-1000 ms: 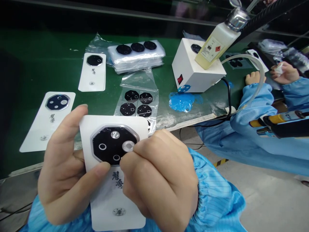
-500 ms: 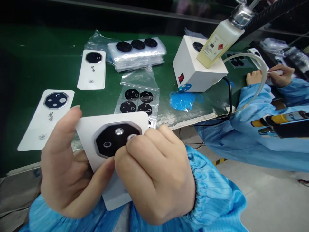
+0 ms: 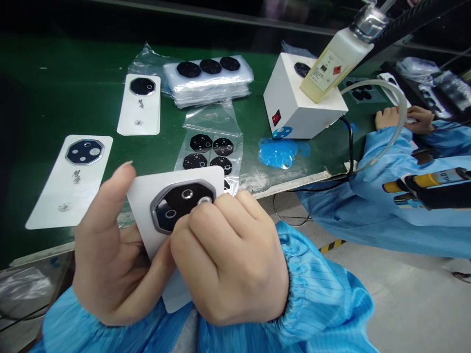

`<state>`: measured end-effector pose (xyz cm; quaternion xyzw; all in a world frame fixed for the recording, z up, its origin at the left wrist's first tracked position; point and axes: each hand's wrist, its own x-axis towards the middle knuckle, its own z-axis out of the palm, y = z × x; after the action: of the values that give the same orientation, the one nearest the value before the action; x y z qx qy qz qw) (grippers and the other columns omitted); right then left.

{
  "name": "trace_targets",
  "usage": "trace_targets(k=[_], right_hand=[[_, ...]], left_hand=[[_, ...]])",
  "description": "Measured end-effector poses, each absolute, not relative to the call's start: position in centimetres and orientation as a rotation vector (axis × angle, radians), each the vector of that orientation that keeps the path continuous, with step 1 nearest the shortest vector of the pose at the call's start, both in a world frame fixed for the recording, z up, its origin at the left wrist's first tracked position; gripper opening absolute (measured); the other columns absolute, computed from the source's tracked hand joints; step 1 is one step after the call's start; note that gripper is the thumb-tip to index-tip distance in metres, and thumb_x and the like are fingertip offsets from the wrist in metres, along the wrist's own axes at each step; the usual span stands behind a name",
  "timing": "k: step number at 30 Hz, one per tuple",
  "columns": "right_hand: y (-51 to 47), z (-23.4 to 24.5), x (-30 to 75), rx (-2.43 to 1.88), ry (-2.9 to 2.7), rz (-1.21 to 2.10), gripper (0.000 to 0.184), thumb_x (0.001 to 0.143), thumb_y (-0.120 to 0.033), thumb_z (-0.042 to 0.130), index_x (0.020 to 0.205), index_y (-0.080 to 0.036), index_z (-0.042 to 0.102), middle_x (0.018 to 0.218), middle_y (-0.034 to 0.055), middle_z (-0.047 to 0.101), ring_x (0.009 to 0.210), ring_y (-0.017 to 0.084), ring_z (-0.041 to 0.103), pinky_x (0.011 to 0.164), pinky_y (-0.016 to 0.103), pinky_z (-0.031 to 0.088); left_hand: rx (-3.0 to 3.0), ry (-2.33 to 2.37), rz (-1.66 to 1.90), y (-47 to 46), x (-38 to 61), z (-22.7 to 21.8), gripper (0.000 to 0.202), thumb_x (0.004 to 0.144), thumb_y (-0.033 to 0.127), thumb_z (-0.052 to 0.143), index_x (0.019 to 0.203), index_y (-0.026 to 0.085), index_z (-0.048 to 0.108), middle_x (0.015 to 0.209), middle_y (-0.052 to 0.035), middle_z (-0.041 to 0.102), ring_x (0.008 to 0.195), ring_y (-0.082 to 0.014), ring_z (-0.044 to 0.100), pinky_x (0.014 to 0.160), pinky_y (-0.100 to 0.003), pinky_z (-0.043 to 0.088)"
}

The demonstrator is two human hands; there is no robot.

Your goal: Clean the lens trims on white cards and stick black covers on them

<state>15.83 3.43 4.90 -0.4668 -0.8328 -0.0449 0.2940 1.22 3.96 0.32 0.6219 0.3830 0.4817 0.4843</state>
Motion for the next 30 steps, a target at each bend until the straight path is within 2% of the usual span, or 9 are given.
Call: trace_targets(k=[3,6,11,18,23,26,28,30], right_hand=[[3.6,4.4,15.7,-1.24,-2.172,-0.138,0.015,0.076,-0.003,0.054,0.064,-0.011,0.06,0.055,0.0042,0.052,0.06,0.017,0.049,0.054,0.033,0.043],[3.5,4.0,15.7,-1.265,-2.163,-0.129,0.016,0.077,-0.004,0.054,0.064,-0.012,0.059,0.056,0.004,0.051,0.06,0.016,0.049,0.052,0.031,0.043],[3.3,3.9,16.0,-1.358,-2.105,0.023,0.014,0.08,-0.005,0.052,0.071,-0.014,0.057,0.069,0.0039,0.058,0.063,0.012,0.051,0.053,0.028,0.045],[3.4,3.8,16.1,-1.323,-2.05,0.121,0.01,0.077,-0.004,0.055,0.078,-0.014,0.059,0.075,0.0044,0.061,0.069,0.013,0.056,0.06,0.029,0.048],[3.6,3.6,16.1,-1.3,-2.123,0.118,0.014,0.082,-0.007,0.051,0.072,-0.014,0.058,0.076,0.0045,0.06,0.067,0.013,0.053,0.057,0.029,0.046],[3.8,3.7,16.1,-1.306,-2.187,0.05,0.021,0.084,-0.007,0.049,0.066,-0.014,0.056,0.072,0.0048,0.057,0.063,0.013,0.048,0.053,0.029,0.042],[3.8,3.9,16.2,-1.313,-2.233,0.002,0.023,0.083,-0.006,0.048,0.063,-0.014,0.055,0.07,0.005,0.057,0.063,0.013,0.047,0.053,0.029,0.041],[3.7,4.2,16.3,-1.339,-2.244,-0.001,0.021,0.083,-0.006,0.048,0.065,-0.015,0.055,0.071,0.0049,0.057,0.064,0.014,0.049,0.055,0.03,0.042]], left_hand=[[1.679,1.09,1.186,3.9,1.5,0.2,0.072,0.079,0.016,0.051,0.143,0.036,0.023,0.141,0.0032,0.044,0.115,-0.0363,0.056,0.09,-0.054,0.056],[1.788,1.06,1.155,4.0,1.5,-0.3,0.08,0.077,0.016,0.053,0.144,0.037,0.016,0.144,0.0025,0.04,0.116,-0.0371,0.055,0.089,-0.054,0.056],[1.803,1.074,1.221,4.0,1.7,-1.0,0.08,0.077,0.017,0.052,0.144,0.039,0.014,0.139,-0.0008,0.048,0.102,-0.0338,0.065,0.077,-0.052,0.061],[1.686,1.189,1.318,3.3,2.2,-0.4,0.075,0.077,0.02,0.052,0.139,0.048,0.022,0.14,0.0074,0.046,0.101,-0.03,0.065,0.083,-0.052,0.059],[1.867,1.086,1.206,4.0,1.5,-0.3,0.079,0.077,0.016,0.052,0.144,0.039,0.017,0.139,0.001,0.048,0.099,-0.0306,0.066,0.078,-0.046,0.061],[1.952,1.063,1.167,4.7,1.5,-0.2,0.078,0.079,0.015,0.048,0.146,0.034,0.012,0.124,-0.0041,0.061,0.076,-0.0255,0.071,0.063,-0.038,0.063],[2.0,1.046,1.149,4.9,1.5,-0.2,0.078,0.079,0.014,0.049,0.146,0.033,0.012,0.116,-0.0046,0.066,0.065,-0.0224,0.071,0.055,-0.034,0.062],[1.902,1.001,1.151,4.8,1.4,0.0,0.08,0.078,0.012,0.052,0.145,0.035,0.016,0.12,-0.0026,0.063,0.075,-0.0244,0.071,0.059,-0.034,0.063]])
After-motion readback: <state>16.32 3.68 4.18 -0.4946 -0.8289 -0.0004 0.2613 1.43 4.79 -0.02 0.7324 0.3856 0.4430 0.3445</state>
